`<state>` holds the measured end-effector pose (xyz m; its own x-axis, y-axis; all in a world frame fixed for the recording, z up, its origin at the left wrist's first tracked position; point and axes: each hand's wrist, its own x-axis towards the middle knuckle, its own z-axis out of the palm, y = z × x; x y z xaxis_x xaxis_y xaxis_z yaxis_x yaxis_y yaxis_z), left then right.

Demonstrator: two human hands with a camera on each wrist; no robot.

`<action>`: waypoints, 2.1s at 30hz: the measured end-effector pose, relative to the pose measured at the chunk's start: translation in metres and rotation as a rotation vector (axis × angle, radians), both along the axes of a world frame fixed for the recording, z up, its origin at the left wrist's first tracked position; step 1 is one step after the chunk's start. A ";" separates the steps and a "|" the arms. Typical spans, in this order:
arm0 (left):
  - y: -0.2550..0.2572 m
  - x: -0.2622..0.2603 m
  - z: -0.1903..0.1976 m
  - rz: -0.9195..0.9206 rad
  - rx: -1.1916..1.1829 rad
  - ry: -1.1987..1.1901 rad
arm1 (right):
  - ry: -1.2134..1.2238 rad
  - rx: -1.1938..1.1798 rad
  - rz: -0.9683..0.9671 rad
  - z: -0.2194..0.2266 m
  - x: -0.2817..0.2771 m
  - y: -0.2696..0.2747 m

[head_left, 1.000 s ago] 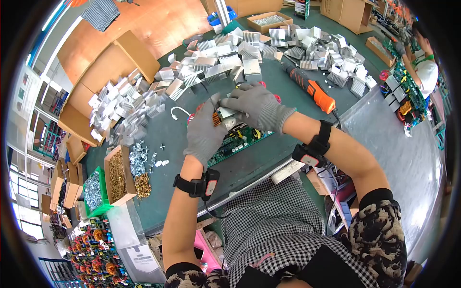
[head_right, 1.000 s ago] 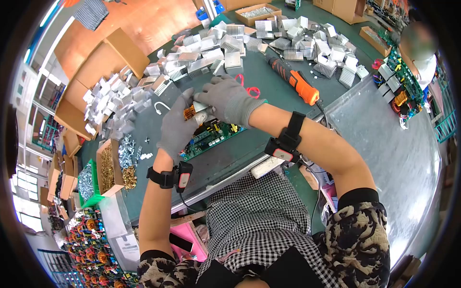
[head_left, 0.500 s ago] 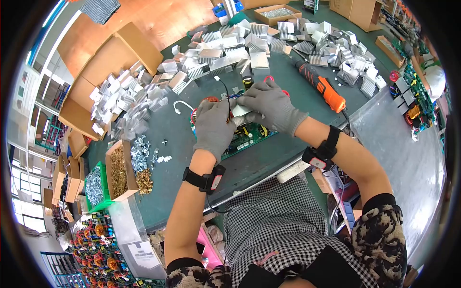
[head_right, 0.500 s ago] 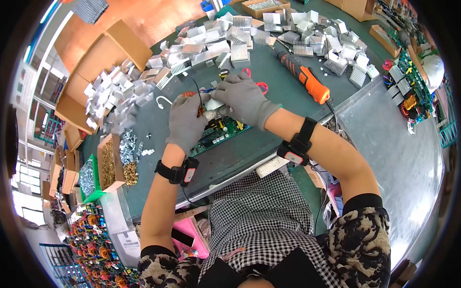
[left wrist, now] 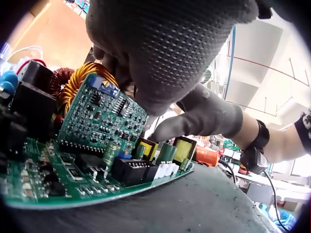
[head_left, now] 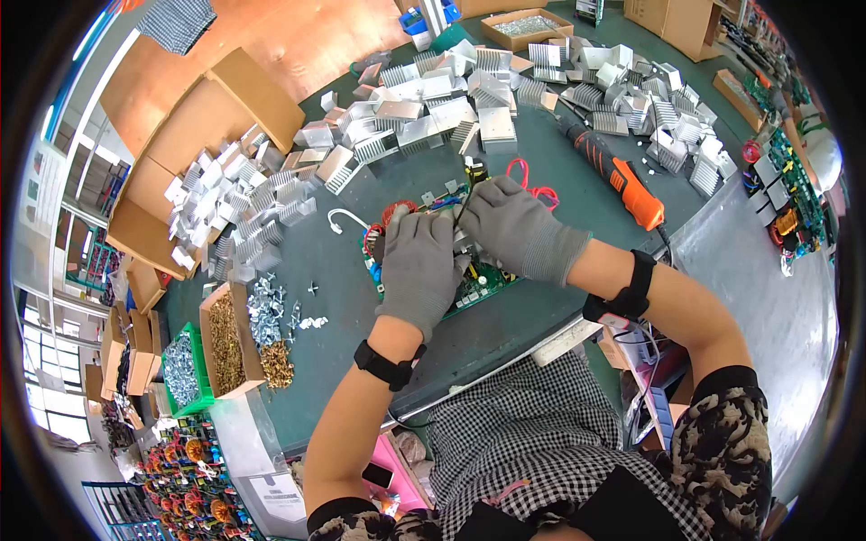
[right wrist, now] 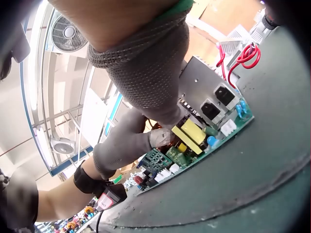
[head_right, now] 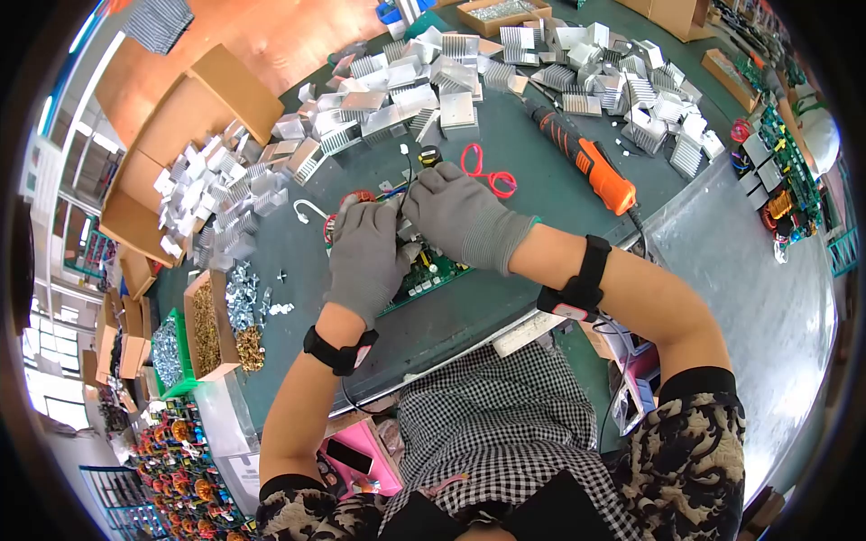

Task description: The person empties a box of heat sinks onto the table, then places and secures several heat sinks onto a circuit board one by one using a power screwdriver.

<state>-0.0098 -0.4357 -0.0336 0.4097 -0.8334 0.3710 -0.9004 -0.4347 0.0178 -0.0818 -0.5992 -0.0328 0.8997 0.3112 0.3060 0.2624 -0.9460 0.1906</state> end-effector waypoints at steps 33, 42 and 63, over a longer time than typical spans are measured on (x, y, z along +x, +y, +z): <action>0.193 0.038 -0.037 0.635 -0.193 0.442 | 0.100 2.479 -0.264 -0.094 -0.276 -0.011; 0.173 0.040 -0.021 0.652 -0.125 0.490 | 0.368 3.049 0.483 -0.127 -0.252 0.055; 0.074 -0.061 0.004 0.069 -0.423 1.682 | 0.834 1.709 -0.367 -0.051 -0.279 0.071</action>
<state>-0.0710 -0.3613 -0.0300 0.5734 -0.7648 -0.2937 0.2387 -0.1870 0.9529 -0.3610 -0.5278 -0.0833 0.8986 -0.0143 -0.4386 -0.4385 0.0107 -0.8987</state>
